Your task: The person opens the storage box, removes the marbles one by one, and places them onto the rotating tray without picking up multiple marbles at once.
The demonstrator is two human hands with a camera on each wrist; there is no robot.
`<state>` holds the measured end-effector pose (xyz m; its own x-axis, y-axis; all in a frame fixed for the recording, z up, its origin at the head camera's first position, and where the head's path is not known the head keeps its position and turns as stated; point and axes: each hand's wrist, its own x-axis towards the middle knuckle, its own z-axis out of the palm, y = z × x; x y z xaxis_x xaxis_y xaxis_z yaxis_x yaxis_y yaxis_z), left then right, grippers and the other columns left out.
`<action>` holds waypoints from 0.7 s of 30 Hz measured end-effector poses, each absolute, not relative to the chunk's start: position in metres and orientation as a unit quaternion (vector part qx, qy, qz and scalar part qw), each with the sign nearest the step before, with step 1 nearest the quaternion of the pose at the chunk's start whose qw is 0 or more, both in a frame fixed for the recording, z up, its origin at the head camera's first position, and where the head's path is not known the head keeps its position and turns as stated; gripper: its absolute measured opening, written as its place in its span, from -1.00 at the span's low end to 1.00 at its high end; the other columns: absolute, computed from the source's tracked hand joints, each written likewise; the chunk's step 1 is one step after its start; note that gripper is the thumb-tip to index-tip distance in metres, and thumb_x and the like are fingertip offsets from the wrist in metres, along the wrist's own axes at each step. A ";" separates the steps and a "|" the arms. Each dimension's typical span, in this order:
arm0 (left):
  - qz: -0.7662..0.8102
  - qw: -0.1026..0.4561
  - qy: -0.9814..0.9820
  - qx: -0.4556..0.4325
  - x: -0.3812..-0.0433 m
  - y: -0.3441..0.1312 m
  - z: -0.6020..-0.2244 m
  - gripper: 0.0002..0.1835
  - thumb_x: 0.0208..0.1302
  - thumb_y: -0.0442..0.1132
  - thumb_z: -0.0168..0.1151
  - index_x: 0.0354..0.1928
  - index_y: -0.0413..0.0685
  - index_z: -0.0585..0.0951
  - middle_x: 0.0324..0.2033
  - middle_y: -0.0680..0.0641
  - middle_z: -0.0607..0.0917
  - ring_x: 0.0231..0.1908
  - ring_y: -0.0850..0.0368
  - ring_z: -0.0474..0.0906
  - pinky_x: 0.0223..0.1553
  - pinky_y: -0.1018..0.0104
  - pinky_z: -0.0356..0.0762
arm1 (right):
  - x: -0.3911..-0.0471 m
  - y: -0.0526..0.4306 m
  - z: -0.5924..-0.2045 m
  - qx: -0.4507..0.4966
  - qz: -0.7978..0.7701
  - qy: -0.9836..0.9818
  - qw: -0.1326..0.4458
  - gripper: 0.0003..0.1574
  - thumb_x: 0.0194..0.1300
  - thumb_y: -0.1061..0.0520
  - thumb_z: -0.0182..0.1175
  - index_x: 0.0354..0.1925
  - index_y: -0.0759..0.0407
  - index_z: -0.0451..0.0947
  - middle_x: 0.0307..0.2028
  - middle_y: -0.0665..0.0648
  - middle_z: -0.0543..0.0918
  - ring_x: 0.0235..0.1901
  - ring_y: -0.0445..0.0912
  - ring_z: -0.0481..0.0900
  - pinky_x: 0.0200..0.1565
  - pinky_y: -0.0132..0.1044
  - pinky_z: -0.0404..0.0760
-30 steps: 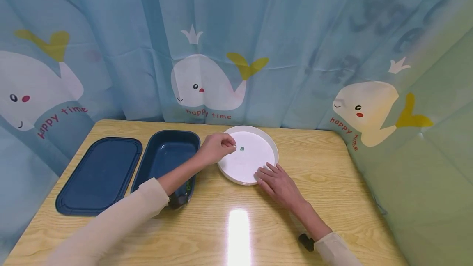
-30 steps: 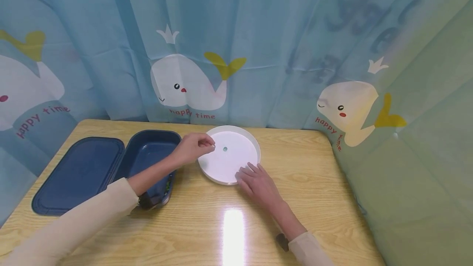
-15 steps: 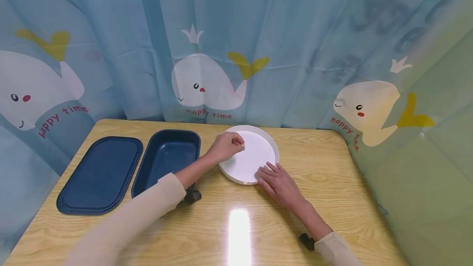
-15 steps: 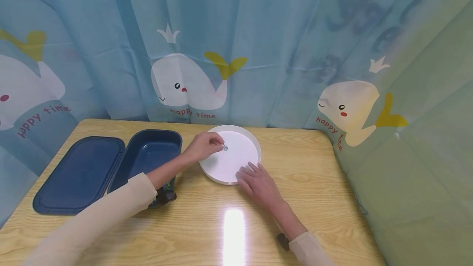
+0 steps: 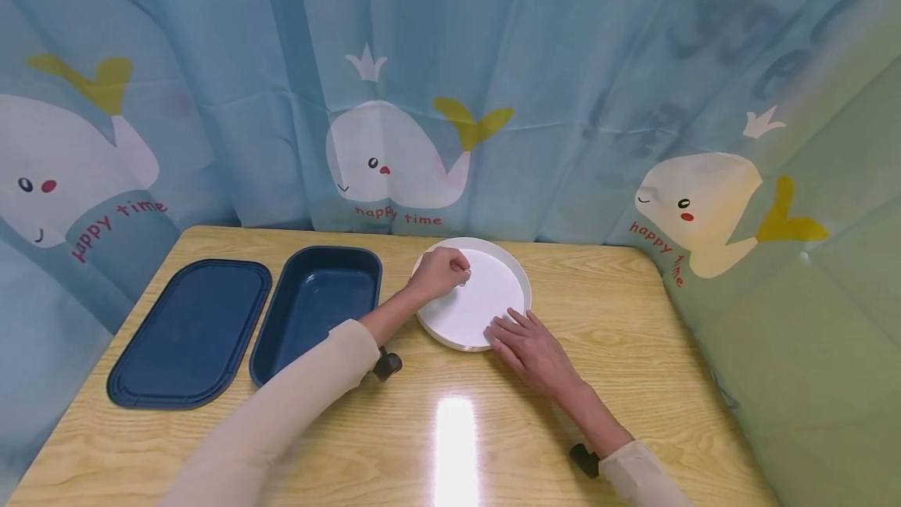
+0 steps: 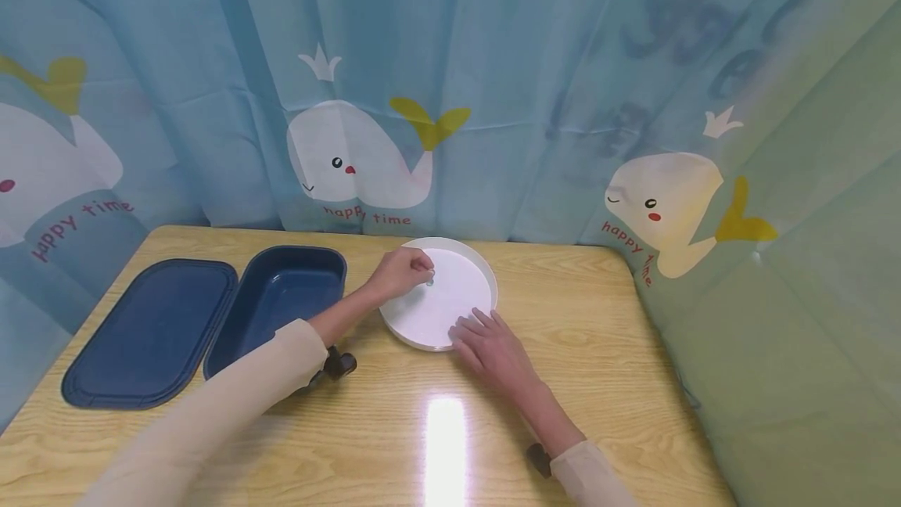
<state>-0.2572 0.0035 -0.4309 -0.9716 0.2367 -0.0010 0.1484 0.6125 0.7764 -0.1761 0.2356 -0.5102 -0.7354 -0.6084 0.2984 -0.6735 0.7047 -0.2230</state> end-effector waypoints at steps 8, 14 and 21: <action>0.415 0.049 0.903 0.095 -0.266 0.011 -0.437 -0.91 0.31 -0.33 0.30 -0.21 -0.22 0.70 -0.36 -0.07 0.70 -0.29 0.10 0.59 -0.21 0.33 0.53 | -0.177 0.236 -0.512 0.355 0.159 -0.915 0.110 -0.62 0.44 0.03 0.19 0.14 0.10 0.66 0.16 0.14 0.63 0.28 0.15 0.44 0.32 0.17 0.22; 0.409 0.057 0.907 0.083 -0.275 0.013 -0.445 -0.92 0.32 -0.33 0.30 -0.21 -0.19 0.70 -0.34 -0.07 0.69 -0.27 0.09 0.58 -0.19 0.31 0.52 | -0.178 0.237 -0.512 0.357 0.160 -0.913 0.112 -0.62 0.43 0.03 0.21 0.14 0.10 0.67 0.15 0.13 0.63 0.28 0.15 0.44 0.31 0.18 0.23; 0.402 0.059 0.911 0.073 -0.283 0.013 -0.452 -0.92 0.31 -0.34 0.30 -0.21 -0.19 0.70 -0.32 -0.08 0.70 -0.24 0.07 0.60 -0.16 0.30 0.52 | -0.179 0.238 -0.513 0.357 0.156 -0.914 0.111 -0.62 0.43 0.03 0.20 0.14 0.09 0.67 0.16 0.12 0.63 0.29 0.13 0.43 0.31 0.17 0.23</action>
<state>-0.2831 0.0135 -0.4520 -0.9822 0.1813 -0.0495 0.0856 0.6663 0.7408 -0.1789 0.2377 -0.5130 -0.7210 -0.6176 0.3142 -0.6868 0.6970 -0.2060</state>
